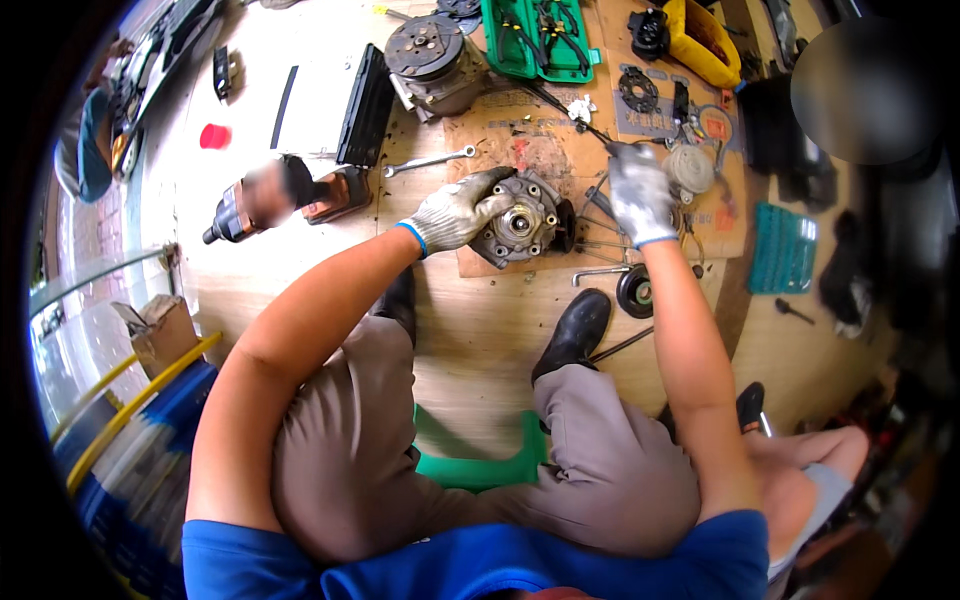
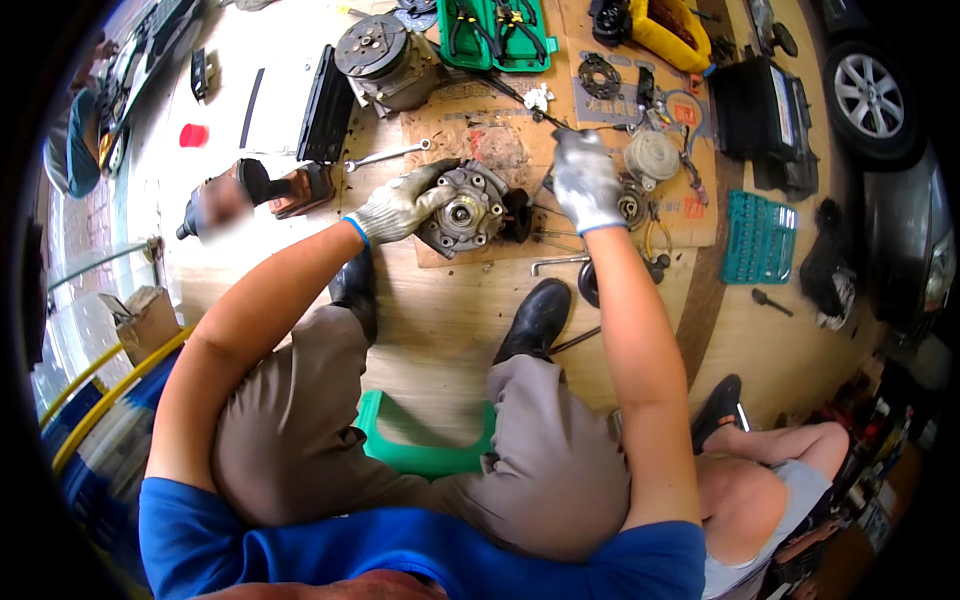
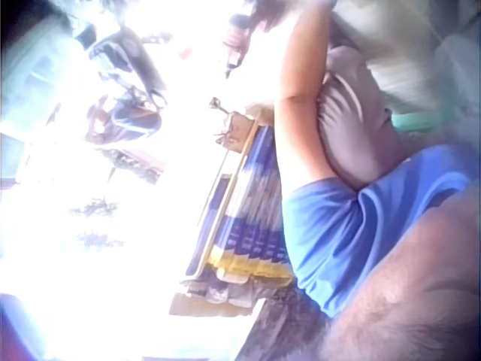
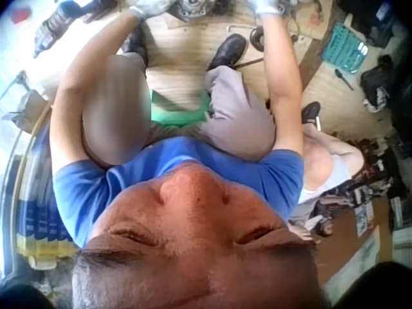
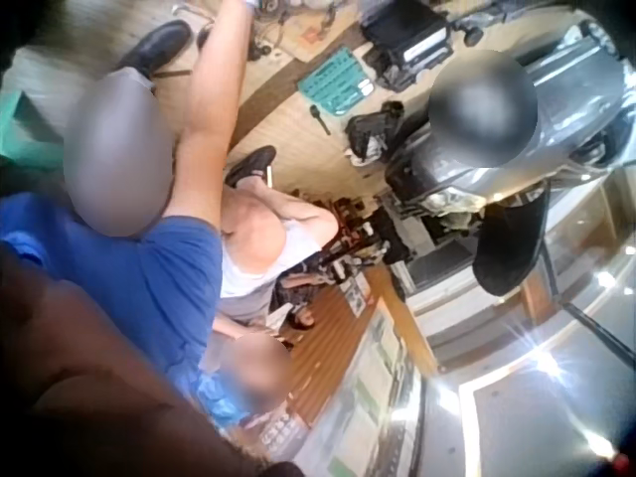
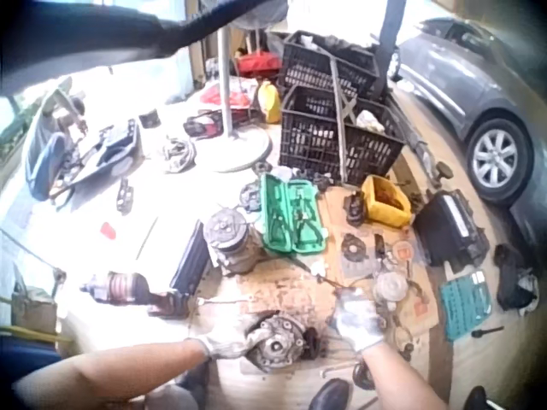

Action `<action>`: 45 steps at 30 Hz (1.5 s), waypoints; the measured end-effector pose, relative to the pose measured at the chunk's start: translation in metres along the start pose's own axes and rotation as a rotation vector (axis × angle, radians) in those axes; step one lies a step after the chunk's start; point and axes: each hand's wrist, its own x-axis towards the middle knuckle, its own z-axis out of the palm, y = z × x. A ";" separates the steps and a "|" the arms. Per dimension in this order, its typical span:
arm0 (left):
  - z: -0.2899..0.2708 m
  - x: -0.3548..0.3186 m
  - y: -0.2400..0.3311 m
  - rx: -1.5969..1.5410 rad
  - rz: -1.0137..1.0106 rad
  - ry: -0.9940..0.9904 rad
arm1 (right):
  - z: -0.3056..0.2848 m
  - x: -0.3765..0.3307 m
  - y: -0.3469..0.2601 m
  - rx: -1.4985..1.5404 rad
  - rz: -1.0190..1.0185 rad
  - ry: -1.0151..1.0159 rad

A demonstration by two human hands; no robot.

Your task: The person disassembles an AC compressor by removing the pulley and internal components using a thin tool and by hand while seated on a stool.

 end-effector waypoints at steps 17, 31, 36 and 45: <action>-0.003 -0.002 0.002 -0.069 -0.068 -0.040 | -0.059 0.014 -0.069 0.425 -0.209 0.503; -0.003 0.003 -0.003 -0.026 -0.017 -0.049 | -0.062 -0.005 -0.081 0.573 -0.300 0.045; -0.004 0.000 0.001 -0.014 -0.048 -0.052 | -0.056 -0.007 -0.068 0.605 -0.190 -0.053; -0.004 -0.002 0.002 -0.046 -0.065 -0.056 | -0.036 0.004 -0.063 0.436 -0.290 -0.153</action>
